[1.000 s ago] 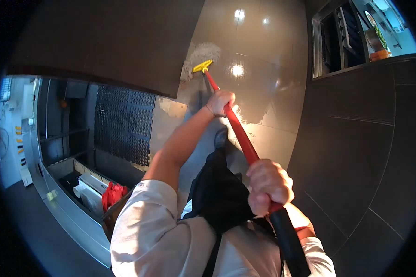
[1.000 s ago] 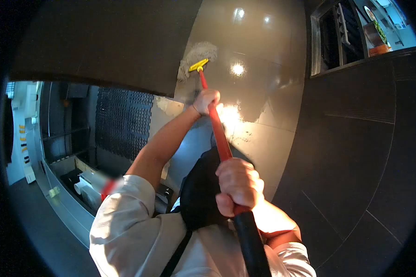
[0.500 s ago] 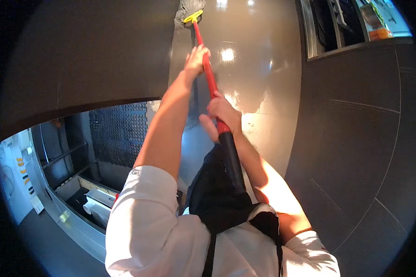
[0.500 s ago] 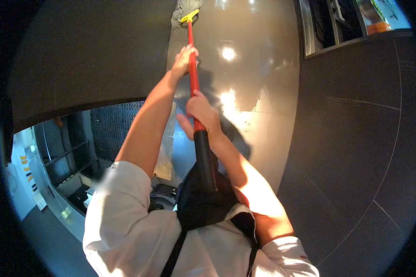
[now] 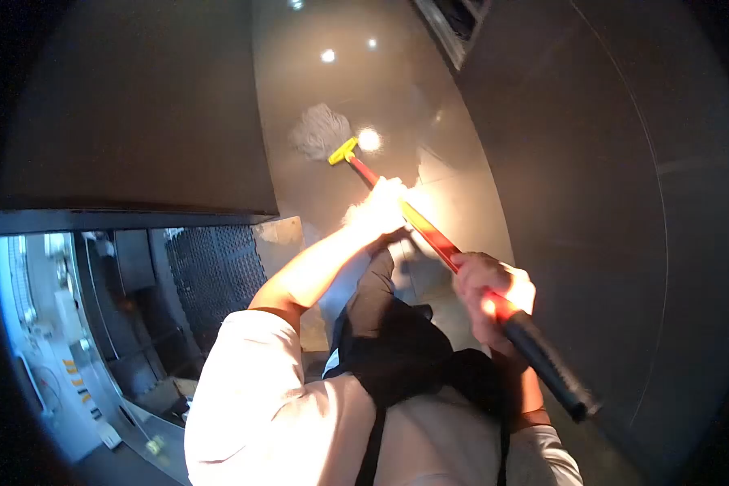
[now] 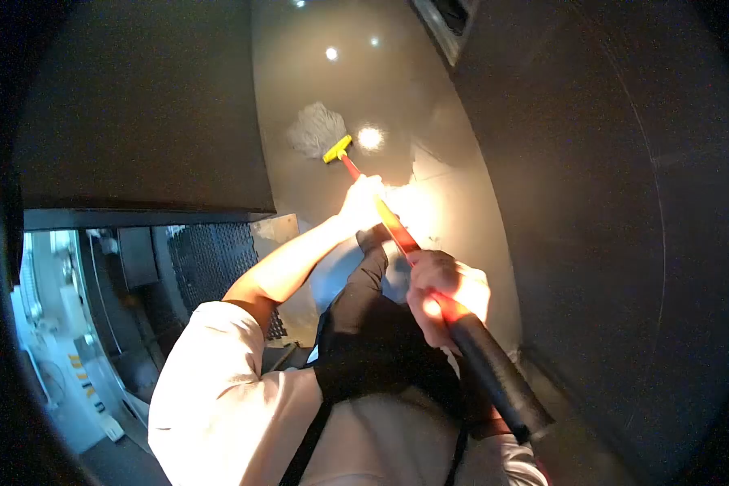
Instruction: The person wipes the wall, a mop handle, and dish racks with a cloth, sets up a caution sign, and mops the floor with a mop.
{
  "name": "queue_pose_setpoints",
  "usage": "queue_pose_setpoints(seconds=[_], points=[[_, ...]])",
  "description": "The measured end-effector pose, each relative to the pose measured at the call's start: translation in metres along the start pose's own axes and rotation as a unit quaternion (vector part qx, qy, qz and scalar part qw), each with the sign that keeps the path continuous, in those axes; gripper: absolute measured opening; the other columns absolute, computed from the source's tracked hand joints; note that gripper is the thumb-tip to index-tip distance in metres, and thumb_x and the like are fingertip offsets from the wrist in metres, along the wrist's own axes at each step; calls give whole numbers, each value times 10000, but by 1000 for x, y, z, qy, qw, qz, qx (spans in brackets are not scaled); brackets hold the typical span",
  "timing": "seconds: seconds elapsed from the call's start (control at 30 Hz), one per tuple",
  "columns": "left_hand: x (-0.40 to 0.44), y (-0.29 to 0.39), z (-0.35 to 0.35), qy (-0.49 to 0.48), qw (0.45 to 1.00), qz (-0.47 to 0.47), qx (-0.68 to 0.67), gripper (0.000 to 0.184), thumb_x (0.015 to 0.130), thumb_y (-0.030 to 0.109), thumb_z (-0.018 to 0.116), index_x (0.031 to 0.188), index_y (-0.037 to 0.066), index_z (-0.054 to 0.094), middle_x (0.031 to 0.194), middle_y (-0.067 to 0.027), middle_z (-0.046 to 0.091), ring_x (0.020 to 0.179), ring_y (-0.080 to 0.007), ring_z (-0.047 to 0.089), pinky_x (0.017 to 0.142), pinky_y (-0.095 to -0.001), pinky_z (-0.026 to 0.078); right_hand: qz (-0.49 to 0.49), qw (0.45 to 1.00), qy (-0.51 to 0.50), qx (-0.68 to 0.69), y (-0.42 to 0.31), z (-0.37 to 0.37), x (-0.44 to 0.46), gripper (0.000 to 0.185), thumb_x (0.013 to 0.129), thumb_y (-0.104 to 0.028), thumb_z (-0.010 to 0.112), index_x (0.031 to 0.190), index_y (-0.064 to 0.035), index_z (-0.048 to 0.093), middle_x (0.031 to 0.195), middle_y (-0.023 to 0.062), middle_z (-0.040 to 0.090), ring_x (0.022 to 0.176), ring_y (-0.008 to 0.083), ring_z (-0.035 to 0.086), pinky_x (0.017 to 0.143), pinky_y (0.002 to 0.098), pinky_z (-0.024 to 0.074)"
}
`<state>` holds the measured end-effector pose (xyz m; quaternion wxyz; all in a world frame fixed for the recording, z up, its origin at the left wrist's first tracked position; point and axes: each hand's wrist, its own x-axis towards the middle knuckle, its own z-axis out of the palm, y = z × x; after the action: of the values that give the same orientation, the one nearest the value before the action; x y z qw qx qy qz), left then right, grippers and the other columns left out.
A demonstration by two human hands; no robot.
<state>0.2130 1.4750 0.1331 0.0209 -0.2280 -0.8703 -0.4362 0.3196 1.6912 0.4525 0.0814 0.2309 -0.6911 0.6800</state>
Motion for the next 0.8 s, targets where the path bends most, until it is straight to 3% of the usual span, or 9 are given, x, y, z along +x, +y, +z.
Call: queue_pose_setpoints(seconds=[0.1, 0.2, 0.23, 0.37, 0.4, 0.5, 0.53, 0.63, 0.8], points=[[-31, 79, 69, -118, 959, -78, -247, 106, 949, 192, 547, 915, 96, 522, 789, -66, 566, 733, -257, 591, 737, -450, 546, -3, 995, 92, -27, -73, -39, -56, 236, 856, -102, 570, 653, -58, 459, 543, 45, 507, 480, 198, 521, 658, 381, 535], [-28, 247, 47, -188, 977, 9, -99, 356, 826, 276, 759, 656, 87, 510, 650, -103, 597, 597, -261, 611, 573, -401, 505, -29, 990, 132, -49, -143, -74, -95, 329, 851, -137, 653, 597, -76, 452, 517, 31, 514, 439, 187, 532, 558, 346, 528], [-34, 259, 73, -141, 973, 98, -155, 434, 766, 300, 821, 597, 79, 488, 575, -106, 544, 521, -289, 574, 518, -402, 457, -52, 988, 137, -37, -153, -83, -108, 325, 834, -123, 682, 597, -74, 466, 520, 31, 526, 444, 182, 543, 554, 349, 539], [-31, 286, 135, -211, 935, 182, -219, 387, 781, 183, 801, 605, 83, 471, 540, -112, 515, 498, -334, 551, 483, -399, 425, -174, 977, 117, 45, -169, -117, -143, 287, 799, -89, 739, 625, -69, 512, 520, 29, 550, 453, 163, 565, 528, 363, 564], [-28, 291, 142, -196, 931, 195, -239, 365, 802, 154, 766, 613, 83, 462, 552, -116, 524, 509, -354, 549, 473, -406, 417, -154, 970, 188, 24, -173, -113, -149, 225, 794, -94, 737, 681, -76, 544, 521, 24, 554, 442, 151, 551, 485, 355, 542], [-9, 292, 156, -258, 916, 230, -204, 334, 800, 225, 743, 629, 92, 488, 571, -114, 563, 568, -377, 592, 512, -454, 451, -120, 949, 289, 38, -174, -122, -167, 204, 779, -113, 743, 703, -97, 554, 534, 21, 555, 445, 149, 544, 474, 350, 526], [-10, 287, 166, -269, 909, 242, -205, 327, 808, 239, 732, 638, 97, 491, 577, -113, 565, 575, -372, 598, 511, -458, 451, -155, 962, 225, 19, -170, -138, -173, 187, 787, -128, 718, 691, -120, 557, 548, 12, 553, 452, 146, 539, 480, 348, 518], [6, 279, 175, -295, 908, 237, -181, 322, 806, 239, 727, 636, 103, 489, 581, -110, 564, 569, -370, 593, 511, -461, 448, -170, 951, 257, -13, -160, -143, -178, 311, 891, -212, 652, 666, -137, 450, 520, 1, 477, 440, 126, 481, 444, 287, 422], [55, 232, 195, -271, 924, 253, -93, 287, 789, 280, 687, 645, 112, 504, 601, -115, 562, 604, -369, 612, 537, -476, 476, -164, 944, 283, -37, -100, -159, -193, 249, 807, -51, 604, 637, -131, 441, 550, 16, 510, 470, 181, 503, 523, 380, 460]])
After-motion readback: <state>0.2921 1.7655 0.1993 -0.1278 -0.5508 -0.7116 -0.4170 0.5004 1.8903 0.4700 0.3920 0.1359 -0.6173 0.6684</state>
